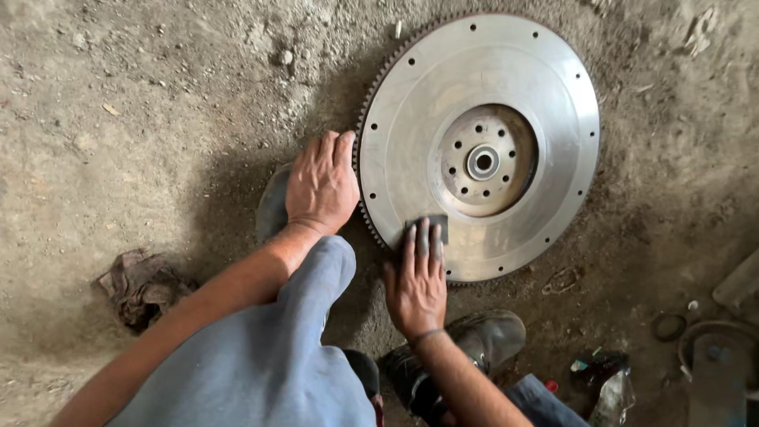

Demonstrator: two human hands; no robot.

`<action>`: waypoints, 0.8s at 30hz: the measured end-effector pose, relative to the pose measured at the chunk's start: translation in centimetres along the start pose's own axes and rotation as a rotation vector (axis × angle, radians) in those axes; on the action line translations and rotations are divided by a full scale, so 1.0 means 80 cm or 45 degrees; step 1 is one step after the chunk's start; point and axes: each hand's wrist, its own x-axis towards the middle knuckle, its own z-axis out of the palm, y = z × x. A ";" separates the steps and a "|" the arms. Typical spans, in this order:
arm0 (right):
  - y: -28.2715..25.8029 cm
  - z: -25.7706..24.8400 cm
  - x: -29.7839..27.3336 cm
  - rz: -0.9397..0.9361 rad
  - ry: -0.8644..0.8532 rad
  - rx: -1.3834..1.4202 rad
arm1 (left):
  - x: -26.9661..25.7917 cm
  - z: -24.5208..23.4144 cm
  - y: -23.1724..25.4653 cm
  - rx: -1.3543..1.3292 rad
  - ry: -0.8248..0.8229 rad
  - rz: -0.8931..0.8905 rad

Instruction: The person kneels on the floor and scrubs a large circular metal part with a small abrasive block. They hold the part steady with one hand while scrubbing the surface and edges with the other hand.

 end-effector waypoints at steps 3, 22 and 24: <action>-0.001 -0.003 -0.002 0.046 -0.025 0.019 | 0.002 0.005 0.007 0.014 -0.026 -0.012; 0.008 0.017 0.043 -0.131 0.101 0.050 | 0.033 -0.011 0.008 -0.378 0.078 -0.275; 0.016 0.027 0.030 -0.077 0.070 -0.002 | 0.051 -0.006 0.004 -0.406 0.128 -0.235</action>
